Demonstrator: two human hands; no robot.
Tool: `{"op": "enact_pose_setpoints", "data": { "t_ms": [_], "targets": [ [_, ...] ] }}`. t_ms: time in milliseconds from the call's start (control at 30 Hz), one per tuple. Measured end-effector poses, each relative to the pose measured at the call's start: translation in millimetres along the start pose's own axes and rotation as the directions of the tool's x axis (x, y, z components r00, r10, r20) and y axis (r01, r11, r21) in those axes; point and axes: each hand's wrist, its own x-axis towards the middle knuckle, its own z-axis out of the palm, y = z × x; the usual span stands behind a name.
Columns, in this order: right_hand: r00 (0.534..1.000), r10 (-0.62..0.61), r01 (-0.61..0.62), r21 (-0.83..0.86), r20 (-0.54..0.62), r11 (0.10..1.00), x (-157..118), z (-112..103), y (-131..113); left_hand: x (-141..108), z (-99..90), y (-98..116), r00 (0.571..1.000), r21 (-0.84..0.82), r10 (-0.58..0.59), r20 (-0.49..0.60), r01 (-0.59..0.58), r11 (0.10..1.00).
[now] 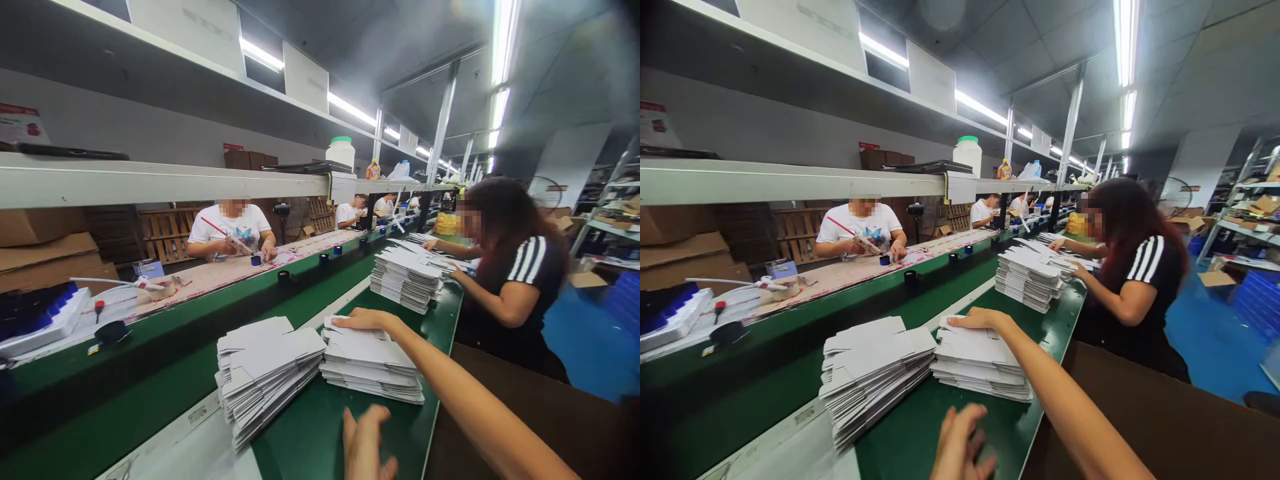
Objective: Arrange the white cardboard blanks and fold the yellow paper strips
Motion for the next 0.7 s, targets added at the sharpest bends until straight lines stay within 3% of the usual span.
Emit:
{"op": "enact_pose_setpoints", "data": {
  "t_ms": [67,200,400,500,700],
  "targets": [
    [0.998,0.021,-0.022,0.004,0.053,1.000,-5,0,2,21,15.8,13,0.999,-0.089,-0.021,-0.037,0.017,0.996],
    [0.995,0.033,-0.036,0.030,0.091,0.999,-16,3,13,41,32.3,30,1.000,-0.230,0.029,0.008,-0.027,0.973],
    [0.997,0.073,-0.071,0.057,-0.024,0.996,-26,7,30,53,47.0,35,0.997,-0.360,0.079,0.027,-0.064,0.931],
    [0.992,0.078,-0.072,0.064,-0.100,0.995,-23,8,35,61,44.1,30,0.996,-0.342,0.081,0.034,-0.064,0.937],
    [0.972,0.079,-0.069,0.051,-0.222,0.996,-14,16,40,73,15.6,10,0.995,-0.226,0.075,0.073,-0.056,0.973]
  ]
}}
